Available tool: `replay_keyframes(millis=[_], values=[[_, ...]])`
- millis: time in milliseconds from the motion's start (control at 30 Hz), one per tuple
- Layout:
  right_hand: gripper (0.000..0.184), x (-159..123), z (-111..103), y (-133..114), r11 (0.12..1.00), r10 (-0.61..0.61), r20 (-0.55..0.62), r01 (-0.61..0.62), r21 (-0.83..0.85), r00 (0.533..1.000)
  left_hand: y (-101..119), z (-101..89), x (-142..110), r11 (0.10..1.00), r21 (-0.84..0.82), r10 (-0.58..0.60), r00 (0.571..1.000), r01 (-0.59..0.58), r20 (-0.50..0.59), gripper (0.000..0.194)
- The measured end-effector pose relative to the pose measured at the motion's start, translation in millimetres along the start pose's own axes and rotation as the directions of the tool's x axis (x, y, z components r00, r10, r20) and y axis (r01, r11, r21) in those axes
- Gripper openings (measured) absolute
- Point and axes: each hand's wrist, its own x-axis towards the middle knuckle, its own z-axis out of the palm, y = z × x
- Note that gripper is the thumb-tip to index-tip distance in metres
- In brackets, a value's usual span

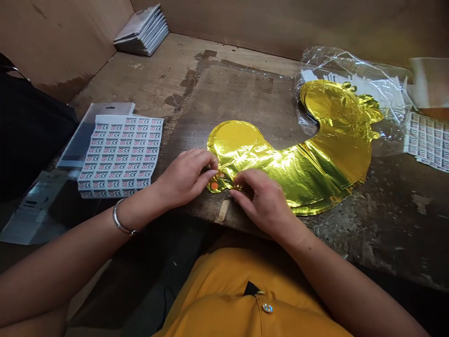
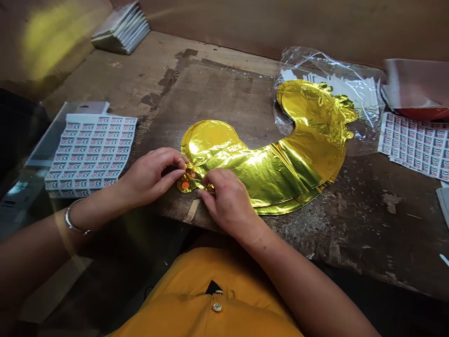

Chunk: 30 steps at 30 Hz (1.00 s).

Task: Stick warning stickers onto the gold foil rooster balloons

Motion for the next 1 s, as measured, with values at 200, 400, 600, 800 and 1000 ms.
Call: replay_keyframes(millis=[200,400,600,800,1000], values=[[0.008,2,3,-1,0.999,-0.032,-0.001,0.032,0.021,0.999,3,7.1,12,0.985,0.166,0.045,0.996,-0.057,0.077,0.011],[0.009,2,6,1,0.999,-0.04,-0.037,0.041,0.027,0.998,3,5.7,18,0.979,0.19,0.053,0.993,-0.072,0.104,0.008],[0.009,2,7,3,0.998,-0.046,-0.05,0.048,0.045,0.998,4,5.8,23,0.98,0.197,0.012,0.99,-0.04,0.143,0.007],[0.008,2,8,4,0.998,-0.053,-0.05,0.055,0.027,0.997,5,6.2,25,0.972,0.233,0.003,0.987,-0.041,0.161,0.006],[0.009,3,7,2,0.999,-0.032,-0.037,0.034,0.03,0.999,7,2.9,13,0.982,0.187,0.012,0.993,-0.034,0.116,0.007]])
